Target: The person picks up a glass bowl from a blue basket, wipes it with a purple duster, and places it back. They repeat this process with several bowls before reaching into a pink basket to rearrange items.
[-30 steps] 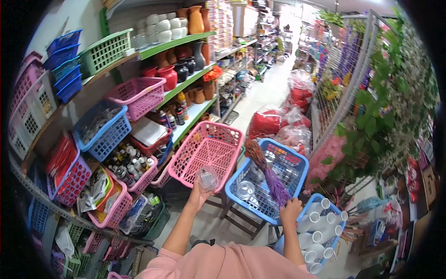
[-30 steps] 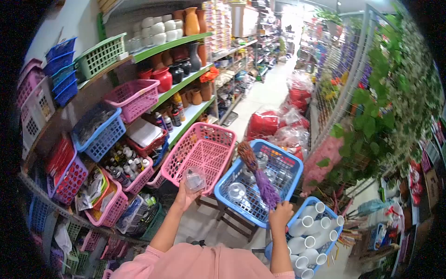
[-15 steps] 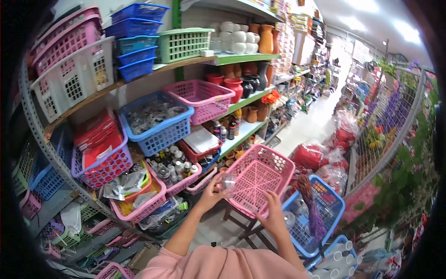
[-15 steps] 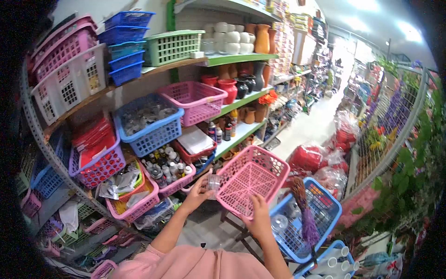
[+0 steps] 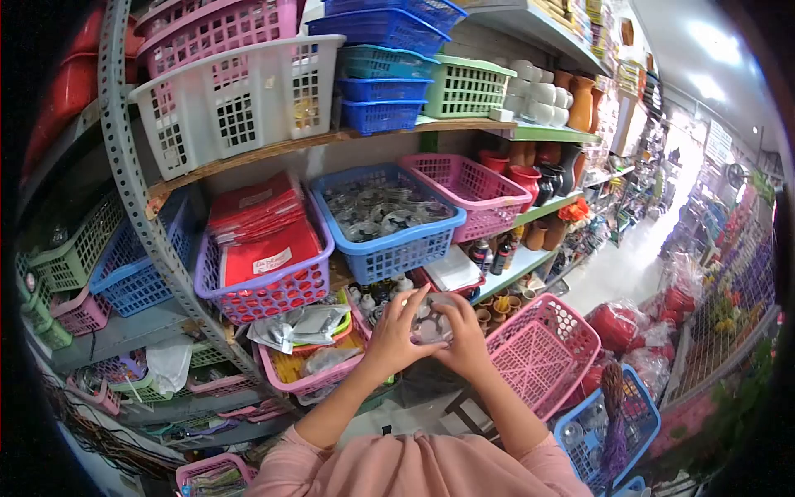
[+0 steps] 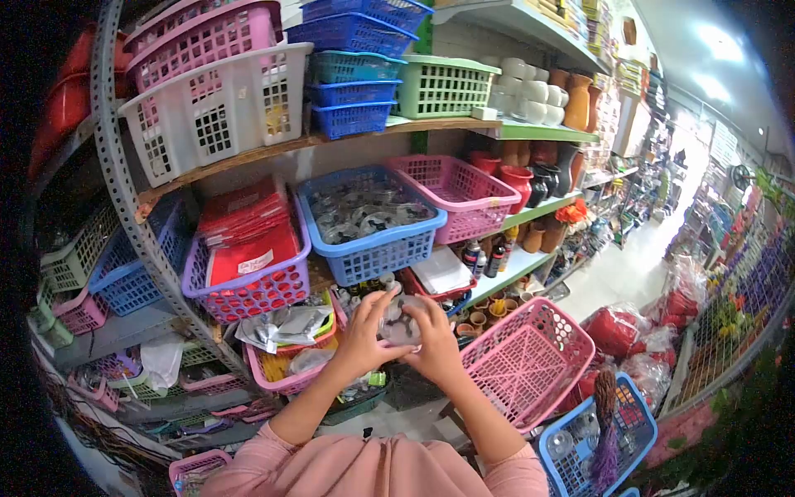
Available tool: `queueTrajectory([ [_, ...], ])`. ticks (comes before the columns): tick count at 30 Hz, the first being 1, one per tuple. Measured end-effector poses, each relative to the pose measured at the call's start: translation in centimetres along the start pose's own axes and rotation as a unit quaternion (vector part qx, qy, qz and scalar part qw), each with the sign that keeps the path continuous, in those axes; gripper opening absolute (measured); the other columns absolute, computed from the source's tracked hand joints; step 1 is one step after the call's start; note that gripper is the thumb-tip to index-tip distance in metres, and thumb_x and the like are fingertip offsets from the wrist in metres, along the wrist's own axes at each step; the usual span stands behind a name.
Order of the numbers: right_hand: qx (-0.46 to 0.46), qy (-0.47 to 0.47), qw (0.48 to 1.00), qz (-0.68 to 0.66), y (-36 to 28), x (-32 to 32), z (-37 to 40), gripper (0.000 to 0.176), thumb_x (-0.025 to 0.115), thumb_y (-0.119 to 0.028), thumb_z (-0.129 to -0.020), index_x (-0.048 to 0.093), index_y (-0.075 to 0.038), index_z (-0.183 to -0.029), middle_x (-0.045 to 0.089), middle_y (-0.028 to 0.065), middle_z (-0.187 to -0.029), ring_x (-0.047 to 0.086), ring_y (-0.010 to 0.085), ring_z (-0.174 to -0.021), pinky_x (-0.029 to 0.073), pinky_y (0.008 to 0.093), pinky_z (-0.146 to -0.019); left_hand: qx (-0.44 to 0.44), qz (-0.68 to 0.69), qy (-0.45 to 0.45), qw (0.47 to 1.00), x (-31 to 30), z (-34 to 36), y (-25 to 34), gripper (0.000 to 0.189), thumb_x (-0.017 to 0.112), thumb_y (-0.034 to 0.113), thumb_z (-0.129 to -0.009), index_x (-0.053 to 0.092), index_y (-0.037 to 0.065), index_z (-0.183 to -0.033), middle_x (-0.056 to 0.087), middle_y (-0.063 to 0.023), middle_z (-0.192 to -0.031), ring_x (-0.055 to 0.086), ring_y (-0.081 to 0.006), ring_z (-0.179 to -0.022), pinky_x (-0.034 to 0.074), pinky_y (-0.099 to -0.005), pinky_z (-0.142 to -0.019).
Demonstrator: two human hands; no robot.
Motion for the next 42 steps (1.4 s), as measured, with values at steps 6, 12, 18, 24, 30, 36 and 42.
queueTrajectory([
  [6, -0.004, 0.057, 0.991, -0.117, 2.2, -0.3, -7.8, 0.079, 0.090, -0.027, -0.061, 0.045, 0.000, -0.121, 0.052, 0.0163, -0.114, 0.055, 0.0280, -0.108, 0.045, 0.0369, -0.091, -0.002, 0.173, 0.127, 0.977, -4.6, -3.7, -4.5, 0.048, 0.068, 0.012, -0.082, 0.053, 0.007, -0.128, 0.052, -0.0112, -0.126, 0.056, -0.0224, -0.108, 0.044, -0.0354, -0.093],
  [12, 0.010, 0.071, 0.990, -0.121, 6.7, 0.7, -17.0, 0.067, 0.081, -0.036, -0.071, 0.047, 0.000, -0.117, 0.058, 0.0181, -0.109, 0.055, 0.0324, -0.105, 0.043, 0.0404, -0.092, 0.028, 0.054, 0.191, 0.980, -7.5, -10.3, -7.1, 0.027, 0.066, 0.010, -0.083, 0.062, 0.004, -0.109, 0.062, -0.0117, -0.112, 0.058, -0.0270, -0.109, 0.045, -0.0350, -0.092],
  [18, 0.000, 0.001, 1.000, -0.020, 11.5, 3.5, -28.3, 0.075, 0.080, -0.042, -0.066, 0.046, 0.002, -0.118, 0.058, 0.0225, -0.108, 0.053, 0.0380, -0.103, 0.043, 0.0453, -0.091, -0.020, -0.123, 0.185, 0.975, -6.1, -17.2, -11.0, 0.027, 0.065, 0.019, -0.084, 0.063, 0.007, -0.109, 0.061, -0.0123, -0.112, 0.056, -0.0339, -0.106, 0.044, -0.0399, -0.093],
  [24, 0.028, -0.257, 0.949, 0.180, 15.4, 9.5, -39.0, 0.105, 0.069, -0.061, -0.066, 0.031, 0.000, -0.143, 0.038, 0.0252, -0.142, 0.039, 0.0416, -0.128, 0.038, 0.0438, -0.105, -0.217, -0.224, -0.032, 0.950, -4.4, -17.1, -14.7, 0.063, 0.068, 0.048, -0.079, 0.055, 0.012, -0.129, 0.053, -0.0130, -0.127, 0.042, -0.0353, -0.126, 0.036, -0.0494, -0.103],
  [30, -0.104, -0.158, 0.957, 0.220, 21.6, 19.4, -44.5, 0.087, 0.066, -0.056, -0.071, 0.042, -0.004, -0.137, 0.038, 0.0234, -0.144, 0.027, 0.0320, -0.139, 0.018, 0.0407, -0.115, -0.237, -0.205, -0.044, 0.949, -5.0, -17.0, -13.8, 0.065, 0.061, 0.052, -0.085, 0.052, 0.007, -0.130, 0.054, -0.0167, -0.129, 0.048, -0.0347, -0.124, 0.038, -0.0454, -0.103],
  [36, -0.138, -0.169, 0.926, 0.308, 21.6, 21.5, -45.3, 0.075, 0.064, -0.052, -0.075, 0.046, -0.008, -0.133, 0.045, 0.0227, -0.138, 0.038, 0.0340, -0.133, 0.029, 0.0441, -0.110, -0.233, -0.195, -0.036, 0.952, -5.0, -16.9, -14.0, 0.064, 0.061, 0.052, -0.085, 0.053, 0.006, -0.129, 0.056, -0.0171, -0.127, 0.051, -0.0349, -0.120, 0.040, -0.0447, -0.102],
  [42, -0.152, -0.230, 0.915, 0.295, 20.0, 21.6, -45.4, 0.071, 0.063, -0.051, -0.076, 0.047, -0.009, -0.131, 0.049, 0.0225, -0.134, 0.042, 0.0352, -0.128, 0.033, 0.0452, -0.106, -0.219, -0.180, -0.021, 0.959, -5.2, -16.9, -13.8, 0.062, 0.062, 0.049, -0.085, 0.054, 0.005, -0.127, 0.058, -0.0169, -0.125, 0.052, -0.0345, -0.119, 0.040, -0.0440, -0.101],
])
Point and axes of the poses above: each hand's wrist, its own z-axis away from the middle knuckle, its own x-axis out of the palm, y = z × x, the point moved 2 cm from there along -z, towards the middle knuckle
